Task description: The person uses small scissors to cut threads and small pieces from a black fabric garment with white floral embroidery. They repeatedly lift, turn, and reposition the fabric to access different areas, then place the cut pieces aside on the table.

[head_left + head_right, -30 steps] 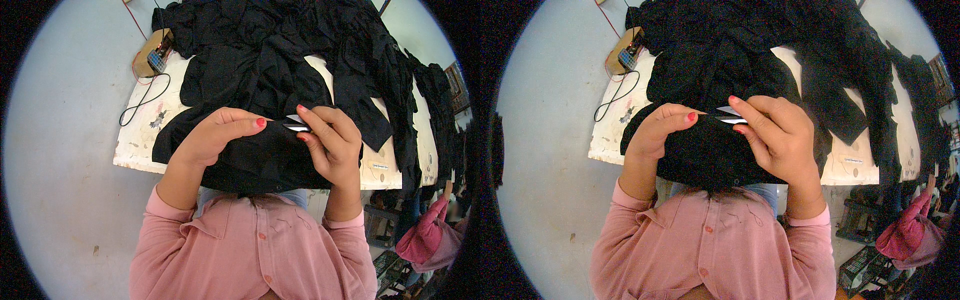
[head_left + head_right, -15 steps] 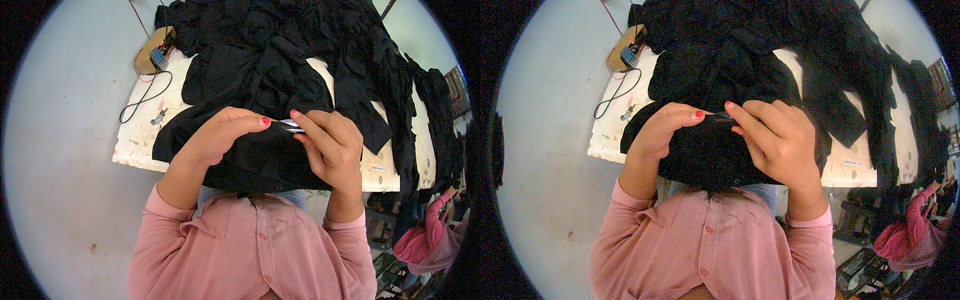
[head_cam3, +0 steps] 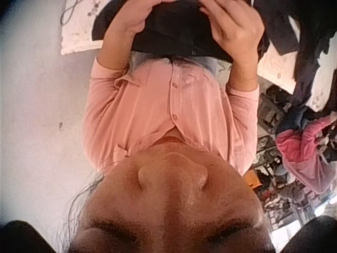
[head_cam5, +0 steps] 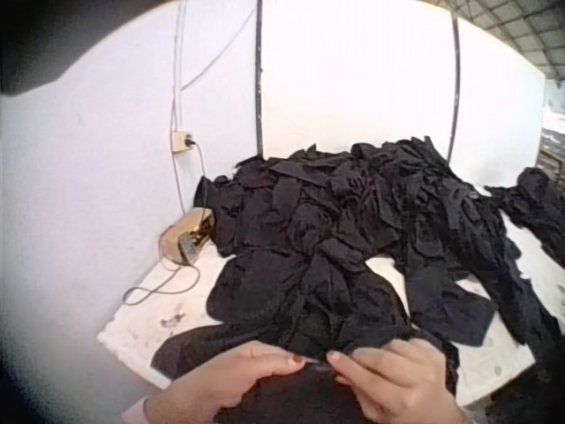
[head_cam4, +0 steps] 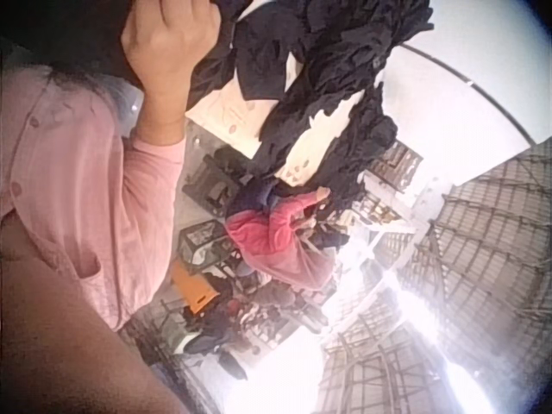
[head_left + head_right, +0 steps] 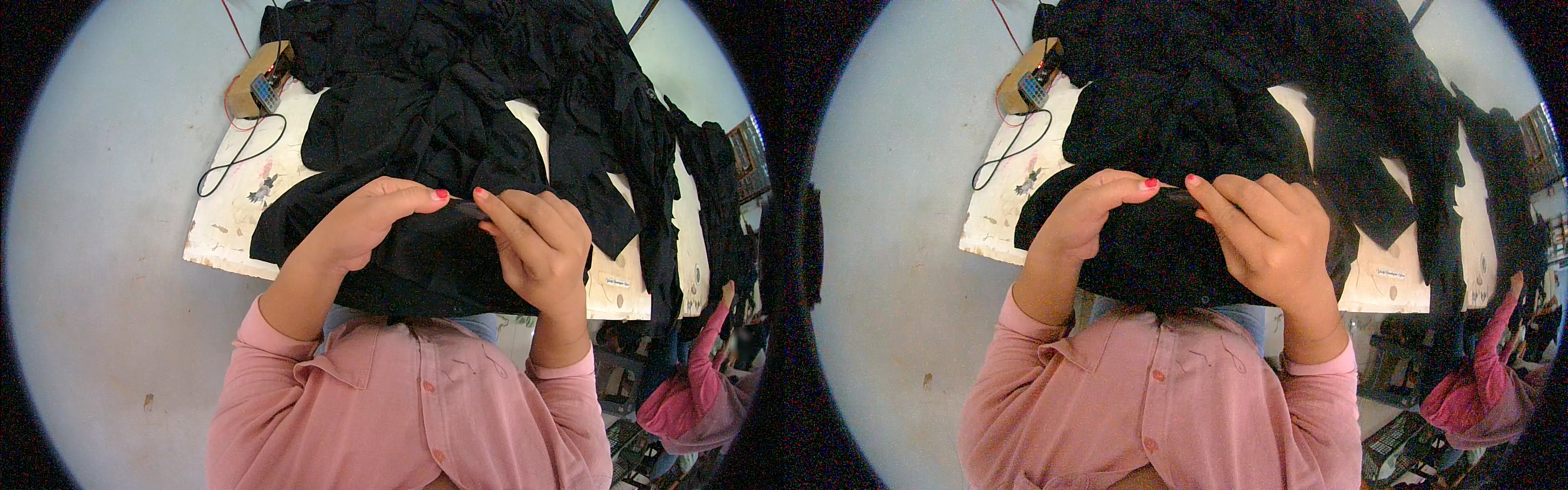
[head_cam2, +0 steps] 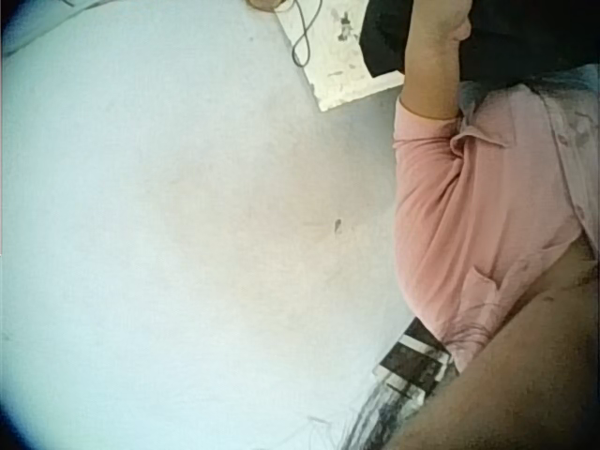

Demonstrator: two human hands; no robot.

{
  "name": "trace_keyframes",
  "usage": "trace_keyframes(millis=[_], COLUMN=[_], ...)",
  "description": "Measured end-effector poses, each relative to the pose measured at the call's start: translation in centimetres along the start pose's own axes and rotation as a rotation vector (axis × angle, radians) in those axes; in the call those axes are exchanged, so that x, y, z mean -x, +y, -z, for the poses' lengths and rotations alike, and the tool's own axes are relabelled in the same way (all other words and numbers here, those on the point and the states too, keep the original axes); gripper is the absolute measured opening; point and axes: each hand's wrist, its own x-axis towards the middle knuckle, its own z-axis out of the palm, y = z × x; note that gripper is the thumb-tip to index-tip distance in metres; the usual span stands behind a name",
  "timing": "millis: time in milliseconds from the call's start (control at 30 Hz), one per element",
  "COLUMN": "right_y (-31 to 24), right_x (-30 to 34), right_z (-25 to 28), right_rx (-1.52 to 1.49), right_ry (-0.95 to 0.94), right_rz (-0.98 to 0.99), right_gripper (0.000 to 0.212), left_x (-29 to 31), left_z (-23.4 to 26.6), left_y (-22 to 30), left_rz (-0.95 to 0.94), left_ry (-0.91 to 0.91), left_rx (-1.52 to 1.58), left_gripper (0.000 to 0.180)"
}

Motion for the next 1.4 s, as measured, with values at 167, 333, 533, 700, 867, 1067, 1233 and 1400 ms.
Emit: trace_keyframes(millis=[167, 333, 533, 700, 867, 1067, 1233, 1400], right_y=[-0.5, -0.5, -0.4, -0.4, -0.5, -0.2, 1.3, 3.8], right_x=[-0.4, -0.6, -0.6, -0.6, -0.6, -0.3, -0.2, 0.0], right_z=[0.2, 0.4, 0.4, 0.2, 0.0, -0.2, -0.9, -2.4], right_rx=[-0.016, 0.005, 0.02, 0.004, -0.001, 0.039, -0.385, -1.177], right_ry=[-0.029, -0.042, -0.058, -0.047, -0.041, -0.02, 0.014, -0.505], right_rz=[-0.051, -0.053, -0.032, -0.038, -0.042, 0.021, -0.165, -0.598], right_gripper=[0.037, 0.039, 0.037, 0.039, 0.039, 0.033, 0.036, 0.037], left_x=[0.2, 0.0, -0.1, 0.0, -0.1, -0.3, -0.6, -0.4], left_z=[-0.4, -0.2, -0.2, -0.7, -0.7, -0.5, 0.1, 1.7], left_y=[0.3, 0.0, -0.2, -0.5, -0.2, -0.7, -0.7, -0.3], left_rz=[-0.009, -0.003, -0.026, -0.041, 0.041, 0.04, -0.002, -0.087], left_ry=[0.008, 0.012, 0.033, 0.136, 0.102, 0.083, -0.033, -0.144], left_rx=[0.049, 0.079, 0.04, 0.013, 0.099, 0.168, 0.084, -0.241], left_gripper=[0.017, 0.016, 0.017, 0.018, 0.018, 0.019, 0.019, 0.02])
